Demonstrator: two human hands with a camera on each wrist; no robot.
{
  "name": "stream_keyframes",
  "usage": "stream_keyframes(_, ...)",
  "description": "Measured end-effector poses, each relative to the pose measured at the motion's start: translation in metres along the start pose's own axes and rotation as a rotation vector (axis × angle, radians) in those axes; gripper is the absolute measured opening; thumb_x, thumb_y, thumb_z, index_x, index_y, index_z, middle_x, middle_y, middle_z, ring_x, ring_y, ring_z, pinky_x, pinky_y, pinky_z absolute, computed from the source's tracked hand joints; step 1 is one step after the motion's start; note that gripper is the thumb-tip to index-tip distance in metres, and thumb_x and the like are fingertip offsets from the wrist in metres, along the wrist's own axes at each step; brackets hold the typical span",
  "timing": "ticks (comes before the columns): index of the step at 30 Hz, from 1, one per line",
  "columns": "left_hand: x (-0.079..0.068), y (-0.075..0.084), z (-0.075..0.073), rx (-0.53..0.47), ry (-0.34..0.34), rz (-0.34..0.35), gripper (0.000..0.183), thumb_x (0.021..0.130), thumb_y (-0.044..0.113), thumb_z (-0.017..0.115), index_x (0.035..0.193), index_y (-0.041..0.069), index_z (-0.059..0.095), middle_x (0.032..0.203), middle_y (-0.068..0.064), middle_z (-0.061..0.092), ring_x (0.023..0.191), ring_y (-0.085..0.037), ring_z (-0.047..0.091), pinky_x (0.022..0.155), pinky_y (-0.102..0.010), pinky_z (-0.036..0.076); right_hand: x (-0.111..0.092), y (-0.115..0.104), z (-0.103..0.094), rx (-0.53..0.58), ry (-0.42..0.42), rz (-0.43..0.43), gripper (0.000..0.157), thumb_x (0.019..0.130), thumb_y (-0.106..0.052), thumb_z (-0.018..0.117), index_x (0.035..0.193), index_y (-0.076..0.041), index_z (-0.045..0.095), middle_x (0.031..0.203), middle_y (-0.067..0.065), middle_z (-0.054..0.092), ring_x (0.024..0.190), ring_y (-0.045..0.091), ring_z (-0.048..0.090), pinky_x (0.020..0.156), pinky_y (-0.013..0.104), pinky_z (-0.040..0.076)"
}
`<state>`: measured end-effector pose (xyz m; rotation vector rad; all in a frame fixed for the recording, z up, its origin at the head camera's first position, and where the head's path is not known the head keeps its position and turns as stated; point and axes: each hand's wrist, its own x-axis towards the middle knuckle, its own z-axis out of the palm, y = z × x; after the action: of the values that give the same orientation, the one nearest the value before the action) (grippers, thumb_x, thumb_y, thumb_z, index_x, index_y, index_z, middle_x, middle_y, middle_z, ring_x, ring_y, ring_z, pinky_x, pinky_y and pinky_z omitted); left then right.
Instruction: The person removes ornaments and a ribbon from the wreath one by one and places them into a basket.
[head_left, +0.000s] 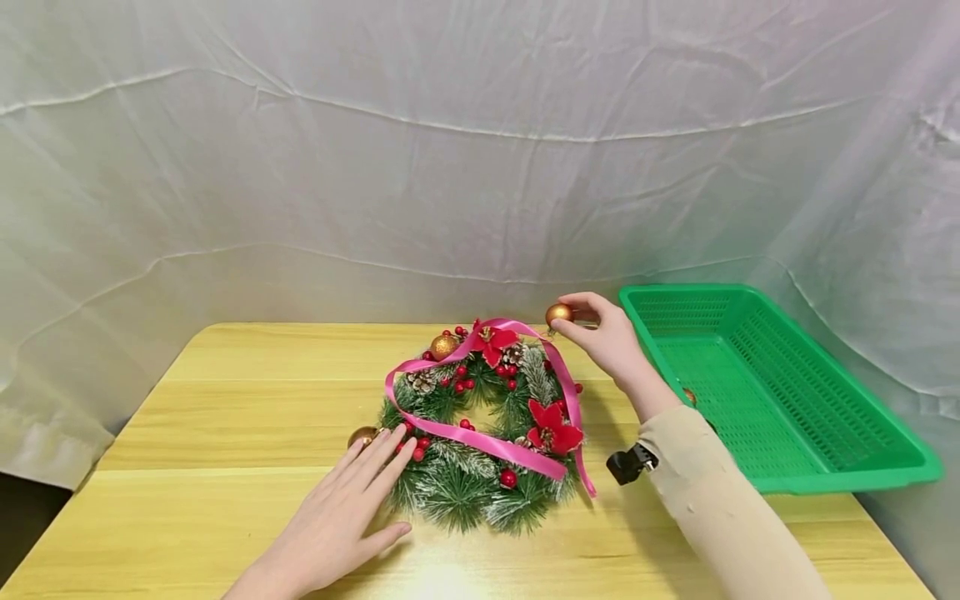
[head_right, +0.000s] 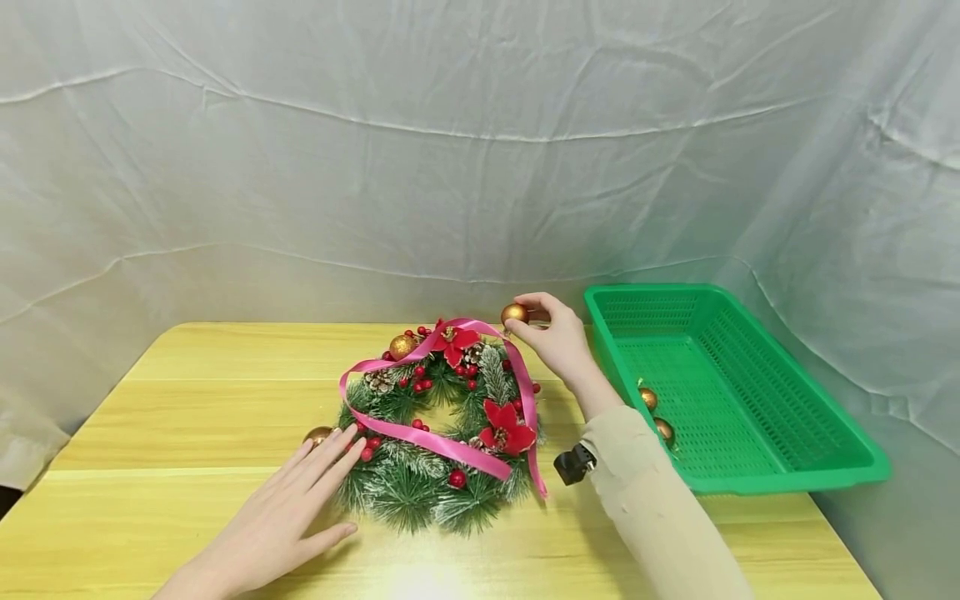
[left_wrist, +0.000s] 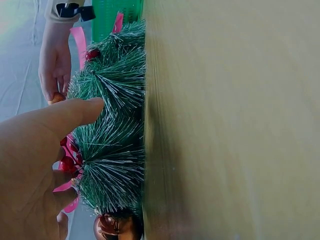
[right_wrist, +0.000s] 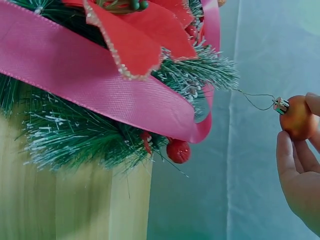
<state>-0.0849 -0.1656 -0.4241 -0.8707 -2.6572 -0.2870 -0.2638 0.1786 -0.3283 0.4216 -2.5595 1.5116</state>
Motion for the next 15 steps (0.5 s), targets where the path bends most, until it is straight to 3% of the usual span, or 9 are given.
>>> stream_keyframes(9, 0.0, 0.0, 0.0, -0.006, -0.007, -0.001, 0.092, 0.082, 0.053, 0.066, 0.152, 0.011, 0.025, 0.159, -0.007, 0.016, 0.142, -0.027, 0.022, 0.113, -0.049, 0.022, -0.011, -0.005, -0.01, -0.02, -0.006, 0.009, 0.042, 0.087, -0.026, 0.072, 0.122, -0.007, 0.061, 0.114, 0.011, 0.062, 0.106, 0.025, 0.058, 0.081, 0.03, 0.052)
stream_keyframes(15, 0.0, 0.0, 0.0, -0.001, -0.013, -0.006, 0.092, 0.082, 0.054, 0.065, 0.152, 0.01, 0.024, 0.159, -0.007, 0.015, 0.142, -0.027, 0.021, 0.113, -0.049, 0.022, -0.02, -0.012, -0.02, -0.028, -0.009, 0.021, 0.045, 0.087, -0.029, 0.072, 0.124, -0.007, 0.059, 0.117, 0.011, 0.061, 0.108, 0.025, 0.058, 0.083, 0.029, 0.051)
